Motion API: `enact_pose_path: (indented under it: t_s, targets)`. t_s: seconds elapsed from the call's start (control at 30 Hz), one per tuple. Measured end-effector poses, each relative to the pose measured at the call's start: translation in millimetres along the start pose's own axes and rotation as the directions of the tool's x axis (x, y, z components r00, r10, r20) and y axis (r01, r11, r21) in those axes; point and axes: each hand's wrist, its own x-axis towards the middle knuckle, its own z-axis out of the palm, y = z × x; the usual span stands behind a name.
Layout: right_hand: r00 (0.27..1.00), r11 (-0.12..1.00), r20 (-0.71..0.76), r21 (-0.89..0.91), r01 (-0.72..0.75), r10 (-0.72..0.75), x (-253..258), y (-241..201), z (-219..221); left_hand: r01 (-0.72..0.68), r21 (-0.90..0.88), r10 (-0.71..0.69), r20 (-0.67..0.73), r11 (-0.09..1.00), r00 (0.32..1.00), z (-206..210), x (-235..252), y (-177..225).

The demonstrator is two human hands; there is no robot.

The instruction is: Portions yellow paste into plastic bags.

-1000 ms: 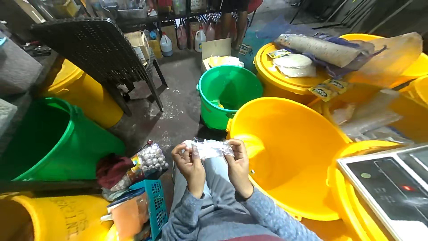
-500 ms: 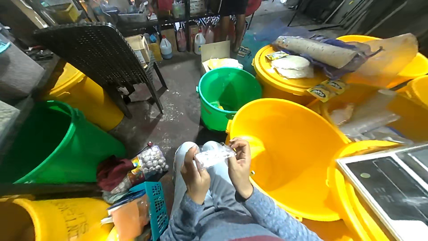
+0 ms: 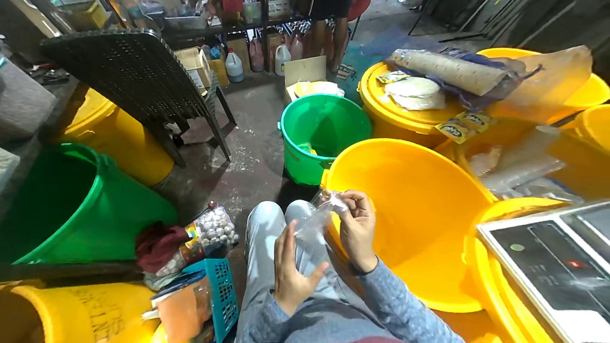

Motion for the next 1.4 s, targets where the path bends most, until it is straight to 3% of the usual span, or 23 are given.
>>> enact_pose_path:
  t_s: [0.13,0.2,0.3,0.43,0.6,0.8,0.9,1.1,1.4]
  targets:
    - [0.983,0.999,0.181,0.004,-0.04,0.039,-4,-1,-7,0.138,-0.085,-0.137,0.014,0.987,0.99,-17,28,0]
    - [0.966,0.999,0.258,-0.028,-0.02,0.027,-10,4,-6,0.172,-0.083,-0.162,0.12,0.982,0.98,-18,50,7]
    - [0.972,0.996,0.231,-0.093,-0.008,0.029,-14,7,-2,0.245,-0.224,-0.212,0.16,0.943,0.964,-6,64,15]
    - [0.983,0.995,0.161,-0.061,-0.078,0.086,-7,1,-8,0.194,-0.334,-0.188,0.052,0.922,0.981,7,62,7]
    - [0.955,0.977,0.23,-0.148,-0.155,0.186,-10,1,-14,0.151,-0.311,-0.164,-0.017,0.938,0.986,16,56,6]
    - [0.934,0.96,0.226,-0.104,-0.26,0.277,-9,-5,-1,0.109,-0.389,-0.131,-0.031,0.915,0.991,16,57,5]
    - [0.917,0.951,0.251,-0.082,-0.299,0.31,-7,-8,-1,0.143,-0.407,-0.13,0.059,0.902,0.99,3,60,3]
    - [0.896,0.96,0.346,-0.131,-0.246,0.277,-11,-15,-2,0.353,-0.547,-0.327,0.149,0.759,0.933,-8,64,16]
    - [0.939,0.994,0.326,-0.059,-0.094,0.108,-17,-17,0,0.315,-0.636,-0.199,0.249,0.705,0.948,-9,57,1]
